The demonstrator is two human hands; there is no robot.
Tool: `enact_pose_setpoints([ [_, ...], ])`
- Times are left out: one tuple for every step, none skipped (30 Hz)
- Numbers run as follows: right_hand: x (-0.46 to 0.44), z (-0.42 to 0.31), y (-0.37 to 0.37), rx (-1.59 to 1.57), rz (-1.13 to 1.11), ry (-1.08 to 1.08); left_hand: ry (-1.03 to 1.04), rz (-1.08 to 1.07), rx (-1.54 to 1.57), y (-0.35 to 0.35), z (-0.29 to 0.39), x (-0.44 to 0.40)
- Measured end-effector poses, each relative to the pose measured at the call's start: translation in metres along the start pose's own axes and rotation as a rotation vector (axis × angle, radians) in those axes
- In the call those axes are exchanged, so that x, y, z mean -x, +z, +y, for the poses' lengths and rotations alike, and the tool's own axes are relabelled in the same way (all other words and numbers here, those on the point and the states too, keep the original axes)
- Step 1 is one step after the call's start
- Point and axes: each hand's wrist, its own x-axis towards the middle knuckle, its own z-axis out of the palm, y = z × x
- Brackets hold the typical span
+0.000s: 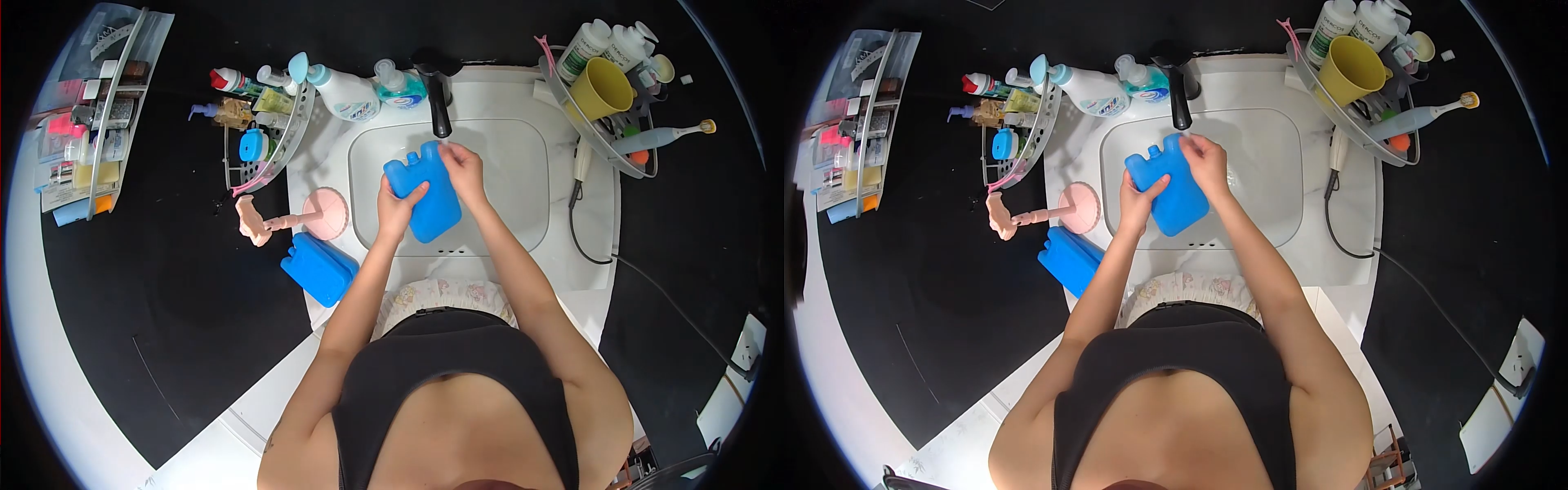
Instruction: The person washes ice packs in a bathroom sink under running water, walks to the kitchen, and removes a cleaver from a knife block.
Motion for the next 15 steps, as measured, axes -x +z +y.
enact_pose_setpoints([
  [0.001, -0.003, 0.0, -0.031, 0.008, -0.002, 0.003, 0.0, -0.013, 0.0, 0.001, 0.0],
  [0.001, 0.001, -0.001, -0.031, 0.01, -0.002, 0.007, -0.001, -0.026, 0.001, 0.001, 0.0],
  [-0.001, 0.004, -0.001, -0.065, -0.015, 0.012, 0.008, -0.002, -0.027, 0.001, 0.002, 0.0],
  [-0.002, 0.006, -0.001, -0.101, -0.04, 0.027, 0.003, -0.005, -0.018, 0.001, 0.003, 0.0],
  [-0.003, 0.01, 0.0, -0.137, -0.066, 0.042, -0.002, -0.008, -0.01, 0.001, 0.005, 0.001],
  [-0.003, 0.013, 0.001, -0.138, -0.064, 0.042, -0.008, -0.011, -0.002, 0.001, 0.005, 0.001],
  [-0.003, 0.016, 0.003, -0.203, -0.011, 0.081, -0.008, -0.012, -0.003, 0.002, 0.005, 0.0],
  [-0.001, 0.014, 0.006, -0.267, 0.04, 0.121, -0.015, -0.012, 0.003, 0.002, 0.005, 0.0],
  [0.0, 0.012, 0.009, -0.331, 0.091, 0.162, -0.022, -0.012, 0.008, 0.002, 0.005, -0.001],
  [0.0, 0.01, 0.01, -0.332, 0.091, 0.163, -0.029, -0.013, 0.013, 0.002, 0.005, -0.001],
  [0.0, 0.008, 0.011, -0.365, 0.055, 0.183, -0.03, -0.015, 0.013, 0.002, 0.004, 0.0],
  [0.0, 0.006, 0.01, -0.398, 0.019, 0.203, -0.029, -0.012, 0.015, 0.003, 0.003, 0.0],
  [0.0, 0.007, 0.01, -0.431, -0.019, 0.222, -0.026, -0.008, 0.016, 0.003, 0.003, 0.001],
  [0.001, 0.007, 0.01, -0.432, -0.019, 0.221, -0.022, -0.002, 0.017, 0.004, 0.004, 0.001],
  [0.002, 0.007, 0.01, -0.405, -0.015, 0.216, -0.02, -0.003, 0.016, 0.003, 0.005, 0.0],
])
